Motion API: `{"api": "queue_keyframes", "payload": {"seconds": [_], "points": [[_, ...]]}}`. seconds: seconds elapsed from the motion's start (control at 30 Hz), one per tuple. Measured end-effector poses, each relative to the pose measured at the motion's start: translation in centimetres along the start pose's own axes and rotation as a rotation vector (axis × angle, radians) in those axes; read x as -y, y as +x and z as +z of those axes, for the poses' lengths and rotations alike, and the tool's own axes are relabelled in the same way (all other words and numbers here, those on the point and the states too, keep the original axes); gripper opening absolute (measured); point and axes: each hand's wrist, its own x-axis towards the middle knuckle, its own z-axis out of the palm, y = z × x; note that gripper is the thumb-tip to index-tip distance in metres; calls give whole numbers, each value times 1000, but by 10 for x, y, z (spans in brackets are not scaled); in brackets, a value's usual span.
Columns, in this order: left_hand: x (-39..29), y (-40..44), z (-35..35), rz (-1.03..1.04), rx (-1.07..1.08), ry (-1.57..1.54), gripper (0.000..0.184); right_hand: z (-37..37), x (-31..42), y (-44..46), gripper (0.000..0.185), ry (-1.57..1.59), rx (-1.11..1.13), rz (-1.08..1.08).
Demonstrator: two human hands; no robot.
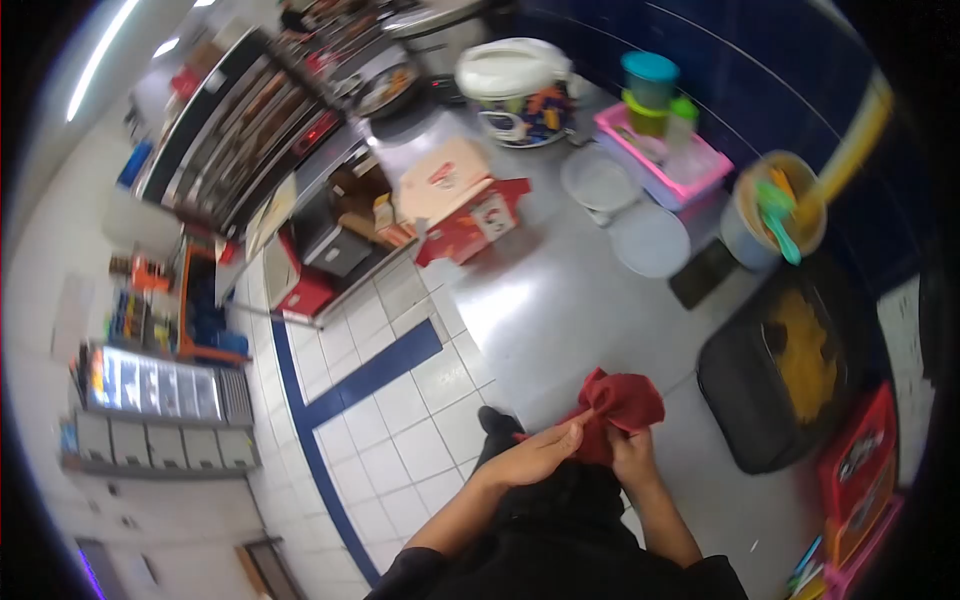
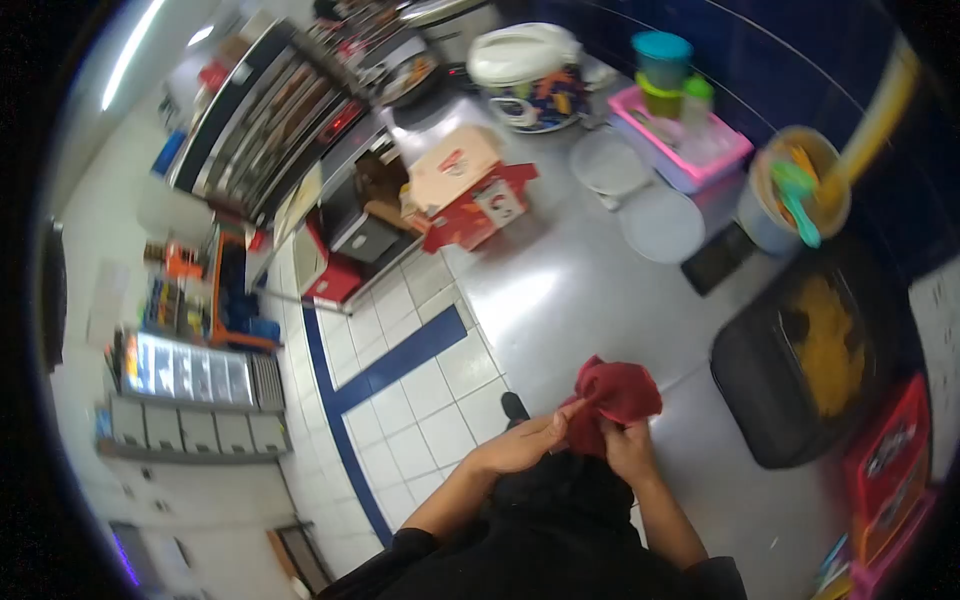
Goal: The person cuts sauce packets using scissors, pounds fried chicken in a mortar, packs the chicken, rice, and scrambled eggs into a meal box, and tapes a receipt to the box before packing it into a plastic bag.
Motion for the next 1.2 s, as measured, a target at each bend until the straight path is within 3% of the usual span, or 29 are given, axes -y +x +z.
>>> {"api": "queue_keyframes", "payload": {"seconds": [0.07, 0.1, 0.17, 0.2, 0.27, 0.33, 0.4, 0.43, 0.47, 0.5, 0.57, 0.6, 0.63, 0.73, 0.8, 0.93, 0.97, 1.03, 1.1, 1.13, 1.17, 1.2], "points": [[18, -6, -10, 62, 94, -526, 77, -1, 2, 24, 25, -193, 109, 78], [19, -13, -23, 93, 70, -554, 77, 11, 5, 31, 25, -221, 147, 81], [22, -36, -54, 143, 91, -415, 74, 39, 8, 45, 24, -585, 85, -10], [38, -42, -73, 78, 82, -314, 70, 53, 4, 54, 24, -609, 109, -11], [67, -63, -108, 41, -33, -250, 70, 84, -6, 74, 26, 242, -105, 162], [83, -75, -133, -5, -123, -170, 70, 127, -11, 85, 28, 292, -96, 242], [90, -93, -157, -28, -183, -517, 72, 185, -32, 88, 31, 369, -131, 302], [111, -100, -169, -39, -106, -489, 72, 217, -54, 83, 31, 67, 25, 375], [140, -97, -186, 46, -225, -670, 68, 247, -79, 81, 30, -225, 101, 426], [149, -96, -208, 61, -262, -683, 65, 277, -135, 79, 33, -470, 241, -30], [146, -102, -248, 40, -347, -570, 58, 347, -140, 102, 24, -855, 465, 300], [141, -105, -267, 53, -423, -485, 55, 388, -91, 111, 25, -854, 392, 384], [137, -105, -285, 73, -473, -399, 52, 396, -160, 117, 24, -839, 453, 56], [133, -102, -321, 178, -573, -151, 42, 445, -191, 130, 30, -513, 263, 204], [136, -105, -338, 268, -620, -34, 37, 460, -142, 129, 34, -691, 270, 172], [151, -115, -368, 417, -675, 149, 28, 454, -159, 148, 50, -809, -64, 222], [158, -114, -376, 453, -656, 188, 27, 450, -157, 152, 53, -779, -137, 261], [168, -98, -390, 471, -585, 364, 29, 430, -179, 161, 59, -729, -220, 107], [153, -99, -395, 559, -330, 334, 30, 421, -165, 152, 51, -822, -293, 175], [146, -100, -400, 487, -171, 374, 34, 415, -153, 145, 51, -826, -282, 172], [137, -100, -405, 409, -19, 411, 41, 406, -138, 136, 40, -1099, -290, 107], [140, -96, -407, 526, 59, 398, 49, 395, -125, 128, 29, -1370, -284, 33]]}}
